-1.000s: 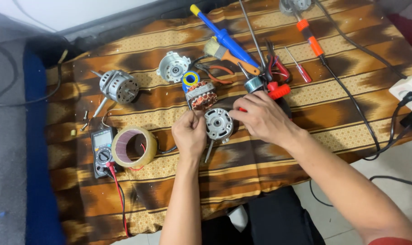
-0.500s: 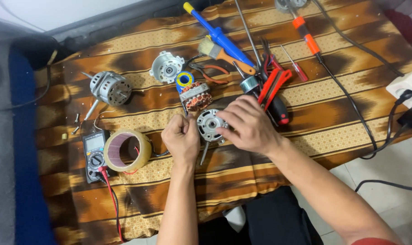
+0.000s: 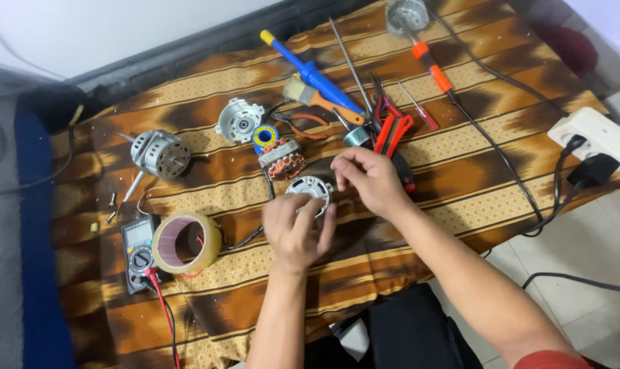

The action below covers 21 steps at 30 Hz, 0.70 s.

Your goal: Repairing a small electric motor by inspecting its internal components and wiring on a workbench

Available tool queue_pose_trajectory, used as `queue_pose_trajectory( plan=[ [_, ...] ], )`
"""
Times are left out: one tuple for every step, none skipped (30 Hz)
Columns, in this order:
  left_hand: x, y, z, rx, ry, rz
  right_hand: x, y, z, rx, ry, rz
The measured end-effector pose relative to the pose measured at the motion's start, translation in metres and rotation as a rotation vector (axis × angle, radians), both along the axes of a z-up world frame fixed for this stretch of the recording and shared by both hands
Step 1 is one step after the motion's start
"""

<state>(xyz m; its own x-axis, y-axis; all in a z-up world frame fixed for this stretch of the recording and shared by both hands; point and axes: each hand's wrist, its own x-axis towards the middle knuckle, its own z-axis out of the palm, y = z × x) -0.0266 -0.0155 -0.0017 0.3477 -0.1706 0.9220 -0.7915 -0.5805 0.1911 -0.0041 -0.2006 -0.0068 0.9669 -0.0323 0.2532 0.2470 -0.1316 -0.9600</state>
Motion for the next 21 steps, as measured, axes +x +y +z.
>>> queue_pose_trajectory(
  plan=[
    [0.002, -0.001, 0.002, 0.001, -0.002, -0.002, -0.001, 0.001, 0.005, 0.001, -0.002, -0.002],
    [0.004, -0.002, 0.004, -0.032, 0.213, -0.095, -0.004, 0.002, 0.008, 0.163, 0.103, 0.1],
    [0.006, -0.004, 0.005, -0.062, 0.428, -0.188, -0.007, 0.002, 0.011, 0.325, 0.205, 0.203],
    [0.006, -0.004, 0.009, -0.055, 0.433, -0.193, -0.011, 0.002, 0.013, 0.332, 0.207, 0.197],
    [0.005, -0.004, 0.012, -0.115, 0.506, -0.252, -0.014, 0.002, 0.015, 0.391, 0.305, 0.276],
    [0.005, -0.003, 0.016, -0.179, 0.577, -0.305, -0.016, 0.003, 0.017, 0.446, 0.402, 0.362],
    [0.007, -0.004, 0.015, -0.175, 0.58, -0.306, -0.015, 0.001, 0.016, 0.451, 0.403, 0.361],
    [0.008, -0.004, 0.013, -0.232, 0.594, -0.349, -0.014, 0.0, 0.015, 0.459, 0.459, 0.388],
    [0.008, -0.004, 0.012, -0.29, 0.609, -0.393, -0.014, 0.0, 0.013, 0.467, 0.515, 0.416],
    [0.007, -0.004, 0.014, -0.29, 0.61, -0.39, -0.014, -0.001, 0.012, 0.468, 0.517, 0.419],
    [0.007, -0.004, 0.017, -0.319, 0.65, -0.381, -0.014, -0.001, 0.012, 0.453, 0.529, 0.436],
    [0.006, -0.004, 0.02, -0.348, 0.688, -0.371, -0.014, -0.001, 0.011, 0.437, 0.54, 0.453],
    [0.006, -0.004, 0.019, -0.348, 0.688, -0.368, -0.015, 0.001, 0.012, 0.437, 0.541, 0.457],
    [0.006, -0.003, 0.018, -0.372, 0.7, -0.346, -0.015, 0.003, 0.013, 0.39, 0.49, 0.419],
    [0.006, -0.003, 0.018, -0.397, 0.713, -0.325, -0.016, 0.004, 0.014, 0.343, 0.439, 0.381],
    [0.007, -0.002, 0.016, -0.394, 0.711, -0.322, -0.014, 0.005, 0.01, 0.345, 0.438, 0.383],
    [0.008, 0.0, 0.015, -0.406, 0.706, -0.293, -0.013, 0.006, 0.007, 0.16, 0.226, 0.206],
    [0.008, 0.001, 0.013, -0.419, 0.701, -0.265, -0.012, 0.007, 0.004, -0.026, 0.015, 0.027],
    [0.008, 0.001, 0.012, -0.418, 0.701, -0.263, -0.011, 0.007, 0.001, -0.024, 0.015, 0.029],
    [0.009, 0.001, 0.011, -0.429, 0.695, -0.257, -0.01, 0.006, -0.002, -0.182, -0.207, -0.044],
    [0.01, 0.001, 0.009, -0.439, 0.689, -0.252, -0.008, 0.005, -0.005, -0.34, -0.429, -0.118]
  ],
)
